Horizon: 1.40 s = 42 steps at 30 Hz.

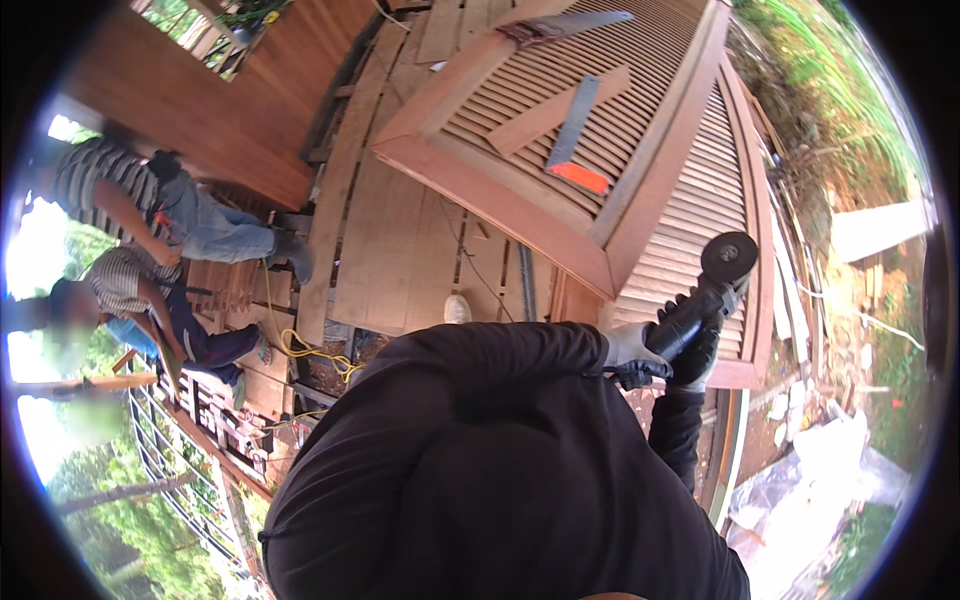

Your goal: The person assembles a wooden louvered panel by positioning and securing wooden slats and frame pieces. They use a hand saw to trim a slat and an angle grinder to smooth edges, then fit the pieces together on a workbench.

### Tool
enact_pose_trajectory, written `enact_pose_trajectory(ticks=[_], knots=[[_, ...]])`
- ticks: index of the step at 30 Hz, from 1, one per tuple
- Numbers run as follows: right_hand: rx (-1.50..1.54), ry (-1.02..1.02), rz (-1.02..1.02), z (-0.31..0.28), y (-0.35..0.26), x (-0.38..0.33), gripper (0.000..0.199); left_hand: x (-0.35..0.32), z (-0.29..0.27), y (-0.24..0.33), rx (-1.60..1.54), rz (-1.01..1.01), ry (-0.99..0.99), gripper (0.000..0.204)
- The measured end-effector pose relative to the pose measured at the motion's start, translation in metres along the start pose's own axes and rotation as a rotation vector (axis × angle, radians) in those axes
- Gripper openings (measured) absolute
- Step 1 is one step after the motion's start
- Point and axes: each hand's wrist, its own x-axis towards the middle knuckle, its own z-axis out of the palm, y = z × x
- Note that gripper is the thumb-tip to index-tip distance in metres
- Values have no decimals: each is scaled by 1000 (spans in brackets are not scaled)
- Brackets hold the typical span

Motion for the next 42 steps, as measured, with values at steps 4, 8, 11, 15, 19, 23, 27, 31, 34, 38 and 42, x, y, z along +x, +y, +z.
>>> enact_pose_trajectory(ticks=[4, 8, 11, 15, 19, 23, 27, 31, 34, 38, 42], knots=[[104, 43, -7, -28, 5, -4, 55, -1, 12, 19, 61, -72, -86, 70], [210, 106, -29, -40, 14, -8, 58, 15, 16, 8, 267, -67, -103, 74], [188, 99, -8, -48, 9, -7, 62, 20, 24, 0, 441, 27, -34, 75], [105, 120, 4, -52, -3, 2, 57, 25, 21, 8, 470, -12, -43, 83], [-71, 333, 46, -35, -17, 14, 34, 14, 18, 35, 544, -63, -49, 89], [-302, 239, 39, -36, -35, 20, 29, 9, -31, 31, 621, 299, -21, 71], [-471, 100, 122, -35, -47, 19, 29, -46, -148, 39, 1149, 347, 753, 67], [-620, 55, 270, -41, -40, 10, 27, -45, -216, 7, 1251, 374, 872, 50], [-726, 40, 353, -40, -27, 4, 30, -38, -221, -13, 1290, 424, 925, 41], [-777, 36, 449, -37, -16, 2, 38, -38, -221, -20, 1335, 437, 924, 46], [-824, 75, 476, -41, -8, 2, 42, -51, -220, -7, 1403, 329, 762, 75]])
